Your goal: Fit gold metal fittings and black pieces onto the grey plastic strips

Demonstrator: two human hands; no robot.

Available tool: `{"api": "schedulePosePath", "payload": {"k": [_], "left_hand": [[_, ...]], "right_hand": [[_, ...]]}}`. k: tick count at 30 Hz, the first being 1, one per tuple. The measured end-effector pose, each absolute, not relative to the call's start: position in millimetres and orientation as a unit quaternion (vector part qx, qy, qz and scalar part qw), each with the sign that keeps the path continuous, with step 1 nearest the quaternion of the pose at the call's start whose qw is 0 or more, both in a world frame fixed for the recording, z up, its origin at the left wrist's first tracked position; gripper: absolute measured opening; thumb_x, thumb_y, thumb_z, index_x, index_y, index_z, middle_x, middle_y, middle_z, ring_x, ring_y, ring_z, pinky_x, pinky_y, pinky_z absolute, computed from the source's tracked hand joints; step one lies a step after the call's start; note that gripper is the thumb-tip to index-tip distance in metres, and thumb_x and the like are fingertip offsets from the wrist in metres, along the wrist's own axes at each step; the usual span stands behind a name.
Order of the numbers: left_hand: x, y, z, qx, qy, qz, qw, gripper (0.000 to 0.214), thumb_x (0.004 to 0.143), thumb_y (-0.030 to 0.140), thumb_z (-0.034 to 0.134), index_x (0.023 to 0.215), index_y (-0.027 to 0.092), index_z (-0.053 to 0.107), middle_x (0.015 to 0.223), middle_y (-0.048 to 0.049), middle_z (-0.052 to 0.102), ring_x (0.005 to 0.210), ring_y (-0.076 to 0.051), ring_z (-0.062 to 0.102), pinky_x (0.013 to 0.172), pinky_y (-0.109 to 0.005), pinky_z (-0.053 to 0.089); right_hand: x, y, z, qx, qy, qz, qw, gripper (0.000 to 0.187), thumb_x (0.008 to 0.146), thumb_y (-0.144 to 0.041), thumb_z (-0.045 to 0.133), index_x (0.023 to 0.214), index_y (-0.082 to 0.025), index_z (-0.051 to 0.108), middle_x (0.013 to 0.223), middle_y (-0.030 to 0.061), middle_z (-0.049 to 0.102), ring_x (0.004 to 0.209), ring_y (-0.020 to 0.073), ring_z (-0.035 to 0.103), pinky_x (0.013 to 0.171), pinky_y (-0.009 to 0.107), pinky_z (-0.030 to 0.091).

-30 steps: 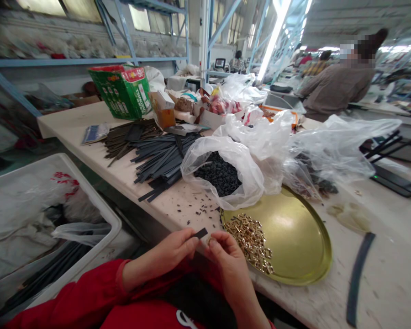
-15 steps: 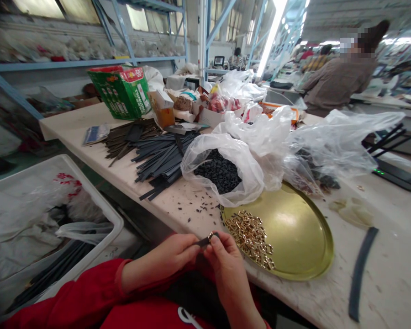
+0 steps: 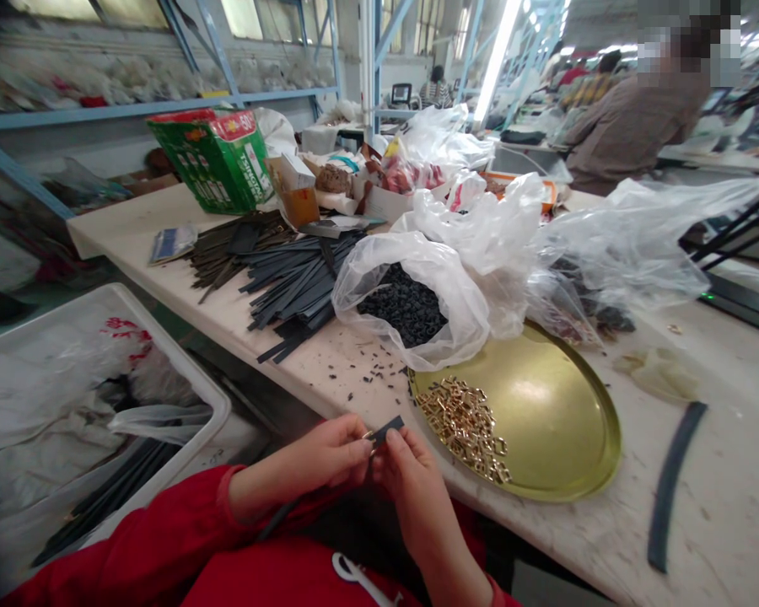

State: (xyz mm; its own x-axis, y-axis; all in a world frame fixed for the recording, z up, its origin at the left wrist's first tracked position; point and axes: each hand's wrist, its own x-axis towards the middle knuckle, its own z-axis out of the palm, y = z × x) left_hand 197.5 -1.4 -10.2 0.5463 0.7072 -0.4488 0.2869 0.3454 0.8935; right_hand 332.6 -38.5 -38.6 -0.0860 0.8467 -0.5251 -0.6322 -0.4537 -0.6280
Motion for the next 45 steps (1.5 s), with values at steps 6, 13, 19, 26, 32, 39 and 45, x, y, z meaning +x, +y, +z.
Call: {"api": "schedulePosePath", "payload": {"k": [6, 13, 19, 26, 32, 39, 45], "left_hand": [[202, -5, -13, 0.529, 0.484, 0.161, 0.678, 0.016, 0.079, 0.032, 0.046, 0.076, 0.016, 0.043, 0.055, 0.0051, 0.05, 0.042, -0.005, 0.037, 0.039, -0.017, 0.024], [199, 1, 9, 0.595, 0.469, 0.161, 0.633, 0.025, 0.079, 0.037, 0.052, 0.068, 0.015, 0.045, 0.051, 0.0046, 0.05, 0.045, -0.006, 0.038, 0.042, -0.017, 0.027], [197, 28, 6, 0.577, 0.456, 0.179, 0.653, 0.027, 0.075, 0.037, 0.055, 0.089, 0.017, 0.044, 0.06, 0.005, 0.054, 0.044, -0.008, 0.046, 0.041, -0.018, 0.032], [196, 65, -3, 0.605, 0.48, 0.197, 0.604, 0.014, 0.081, 0.028, 0.04, 0.078, 0.016, 0.046, 0.055, 0.0056, 0.046, 0.044, -0.007, 0.038, 0.043, -0.018, 0.029], [194, 94, -24, 0.561, 0.5, 0.207, 0.626, 0.016, 0.08, 0.031, 0.039, 0.081, 0.016, 0.045, 0.051, 0.0073, 0.042, 0.041, -0.006, 0.032, 0.039, -0.018, 0.023], [193, 107, -21, 0.535, 0.518, 0.224, 0.629, 0.013, 0.08, 0.03, 0.041, 0.077, 0.017, 0.043, 0.047, 0.0085, 0.041, 0.037, -0.006, 0.03, 0.039, -0.019, 0.023], [188, 101, -9, 0.554, 0.493, 0.338, 0.579, 0.027, 0.082, 0.043, 0.047, 0.078, 0.016, 0.046, 0.049, 0.0085, 0.04, 0.039, -0.005, 0.032, 0.042, -0.018, 0.026]], "right_hand": [[337, -44, -37, -0.575, -0.439, 0.451, 0.522, 0.023, 0.075, -0.043, 0.059, 0.067, -0.021, 0.058, 0.068, 0.0015, 0.056, 0.065, 0.0169, 0.049, 0.061, 0.03, 0.039], [343, -38, -38, -0.531, -0.392, 0.573, 0.486, 0.029, 0.07, -0.048, 0.063, 0.075, -0.02, 0.055, 0.07, 0.0004, 0.058, 0.067, 0.0165, 0.052, 0.062, 0.028, 0.043], [351, -13, -24, -0.529, -0.518, 0.523, 0.422, 0.036, 0.08, -0.053, 0.047, 0.071, -0.019, 0.056, 0.061, -0.0005, 0.051, 0.059, 0.0147, 0.048, 0.056, 0.026, 0.039], [397, 108, -25, -0.63, -0.677, 0.219, 0.312, 0.019, 0.086, -0.03, 0.042, 0.093, -0.016, 0.054, 0.086, 0.0065, 0.058, 0.076, 0.0188, 0.054, 0.07, 0.03, 0.041], [394, 185, -48, -0.654, -0.7, 0.157, 0.239, 0.012, 0.073, -0.006, 0.052, 0.067, -0.016, 0.054, 0.077, 0.0072, 0.051, 0.066, 0.0194, 0.049, 0.062, 0.032, 0.031], [394, 187, -42, -0.641, -0.676, 0.228, 0.283, 0.01, 0.075, -0.015, 0.051, 0.066, -0.019, 0.049, 0.076, 0.004, 0.049, 0.069, 0.0179, 0.046, 0.064, 0.031, 0.032], [371, 115, -9, -0.534, -0.54, 0.534, 0.371, 0.031, 0.077, -0.049, 0.052, 0.073, -0.018, 0.051, 0.064, -0.0009, 0.052, 0.057, 0.0121, 0.045, 0.056, 0.026, 0.038]]}}
